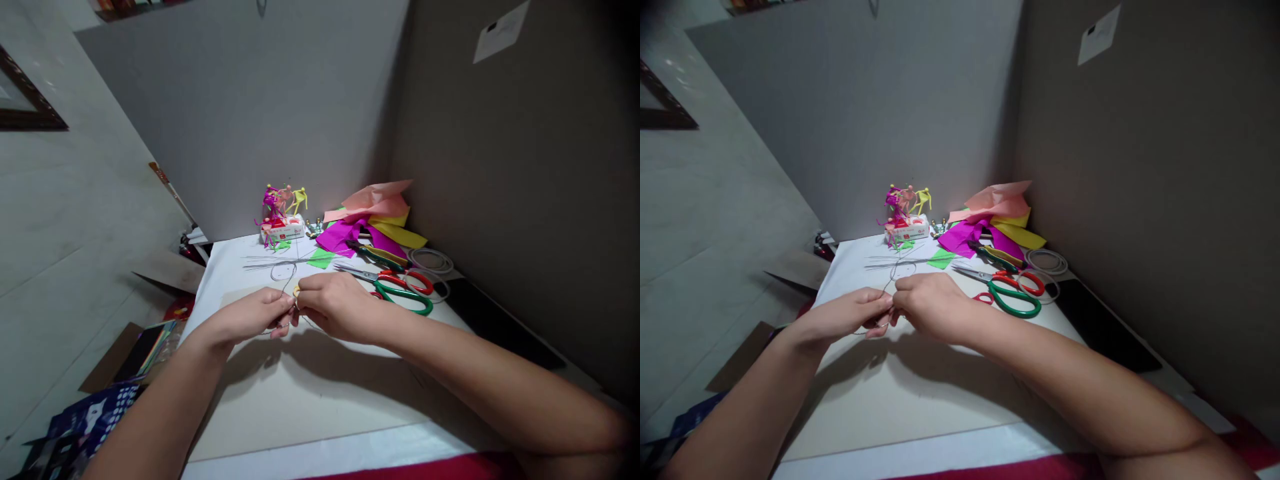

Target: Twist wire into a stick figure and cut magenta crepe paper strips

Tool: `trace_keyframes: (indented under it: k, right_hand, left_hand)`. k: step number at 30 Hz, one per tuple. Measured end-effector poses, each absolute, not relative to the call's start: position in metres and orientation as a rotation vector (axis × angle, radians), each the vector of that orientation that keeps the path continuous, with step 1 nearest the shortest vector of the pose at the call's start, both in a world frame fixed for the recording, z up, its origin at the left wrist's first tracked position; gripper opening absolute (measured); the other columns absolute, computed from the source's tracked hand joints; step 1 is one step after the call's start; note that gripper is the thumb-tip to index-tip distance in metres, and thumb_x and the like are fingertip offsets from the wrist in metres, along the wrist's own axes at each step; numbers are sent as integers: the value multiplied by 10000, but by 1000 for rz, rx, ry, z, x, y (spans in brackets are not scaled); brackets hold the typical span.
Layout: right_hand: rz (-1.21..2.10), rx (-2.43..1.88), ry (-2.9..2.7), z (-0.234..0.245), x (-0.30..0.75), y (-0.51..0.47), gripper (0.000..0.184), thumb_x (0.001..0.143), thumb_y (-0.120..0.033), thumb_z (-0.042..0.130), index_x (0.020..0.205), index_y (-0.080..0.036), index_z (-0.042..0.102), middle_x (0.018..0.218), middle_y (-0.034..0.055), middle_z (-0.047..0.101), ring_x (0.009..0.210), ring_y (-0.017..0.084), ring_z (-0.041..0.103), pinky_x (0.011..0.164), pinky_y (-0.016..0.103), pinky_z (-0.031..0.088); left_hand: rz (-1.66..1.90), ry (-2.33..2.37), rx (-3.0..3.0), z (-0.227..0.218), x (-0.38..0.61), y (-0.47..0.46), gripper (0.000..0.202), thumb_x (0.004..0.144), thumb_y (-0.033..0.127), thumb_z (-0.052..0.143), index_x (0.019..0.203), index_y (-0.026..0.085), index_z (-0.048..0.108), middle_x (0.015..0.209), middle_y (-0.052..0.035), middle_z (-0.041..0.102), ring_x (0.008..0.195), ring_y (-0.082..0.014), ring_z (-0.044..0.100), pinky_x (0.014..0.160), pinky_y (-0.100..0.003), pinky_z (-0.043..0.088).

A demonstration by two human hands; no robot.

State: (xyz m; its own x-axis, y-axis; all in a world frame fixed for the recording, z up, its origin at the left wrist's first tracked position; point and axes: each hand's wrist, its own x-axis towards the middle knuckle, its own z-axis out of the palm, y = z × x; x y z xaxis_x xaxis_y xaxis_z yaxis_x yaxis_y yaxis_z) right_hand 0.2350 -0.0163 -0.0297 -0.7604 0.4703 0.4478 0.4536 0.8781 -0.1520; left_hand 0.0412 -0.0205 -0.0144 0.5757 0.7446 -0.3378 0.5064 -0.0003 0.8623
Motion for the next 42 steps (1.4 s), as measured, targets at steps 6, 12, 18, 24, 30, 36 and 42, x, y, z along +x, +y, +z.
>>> trace_keyframes:
  k: [6, 12, 18, 24, 30, 36, 42]
  right_hand:
    - [-427, -752, -2409, -49, 223, -18, 228, 842, -66, 417, 747, -145, 609, 725, 52, 571, 618, 146, 461, 552, 291, 244]
    - [43, -976, -2252, -53, 217, -23, 206, 871, -158, 434, 779, -141, 619, 707, 52, 583, 603, 125, 488, 558, 247, 307]
    - [559, -848, -2060, -47, 214, -23, 194, 863, -141, 449, 924, -155, 632, 744, 56, 655, 672, 142, 573, 660, 253, 398]
    - [1406, -836, -1467, -40, 209, -23, 128, 808, -255, 569, 886, -157, 551, 689, 29, 673, 442, 70, 394, 453, 207, 291]
    - [2002, -590, -1042, -45, 207, -22, 165, 735, -224, 667, 795, -127, 547, 714, -25, 605, 370, -6, 259, 395, 181, 129]
    - [2240, -470, -909, -46, 206, -25, 144, 800, -207, 624, 912, -162, 544, 677, -49, 590, 360, -3, 246, 392, 149, 180]
    - [2241, -306, -901, -49, 206, -29, 531, 828, -172, 610, 1304, -289, 406, 713, -34, 610, 382, -1, 277, 420, 150, 183]
  left_hand:
    - [508, 1383, 1766, -16, 56, -24, 402, 858, 385, 355, 518, 189, 437, 439, 29, 455, 445, -113, 390, 522, -240, 328]
    - [738, 1637, 1860, -19, 63, -25, 374, 874, 366, 333, 564, 201, 461, 437, 25, 486, 457, -146, 455, 531, -254, 333]
    - [776, 1921, 2129, -18, 63, -29, 364, 906, 286, 296, 656, 188, 543, 545, -18, 601, 579, -183, 566, 655, -305, 331]
    - [973, 2026, 2416, -28, 65, -31, 324, 921, 239, 338, 775, 164, 618, 684, -38, 693, 650, -200, 617, 766, -383, 274]
    - [1077, 1944, 2480, -31, 63, -30, 302, 908, 209, 385, 743, 165, 634, 657, -27, 690, 608, -186, 604, 719, -345, 321]
    - [1219, 1872, 2491, -20, 62, -37, 300, 883, 209, 406, 661, 171, 604, 589, -32, 656, 563, -180, 567, 642, -311, 344]
    - [1204, 1646, 1990, -3, 63, -51, 364, 908, 322, 365, 596, 185, 494, 496, 13, 521, 495, -127, 486, 534, -250, 344]
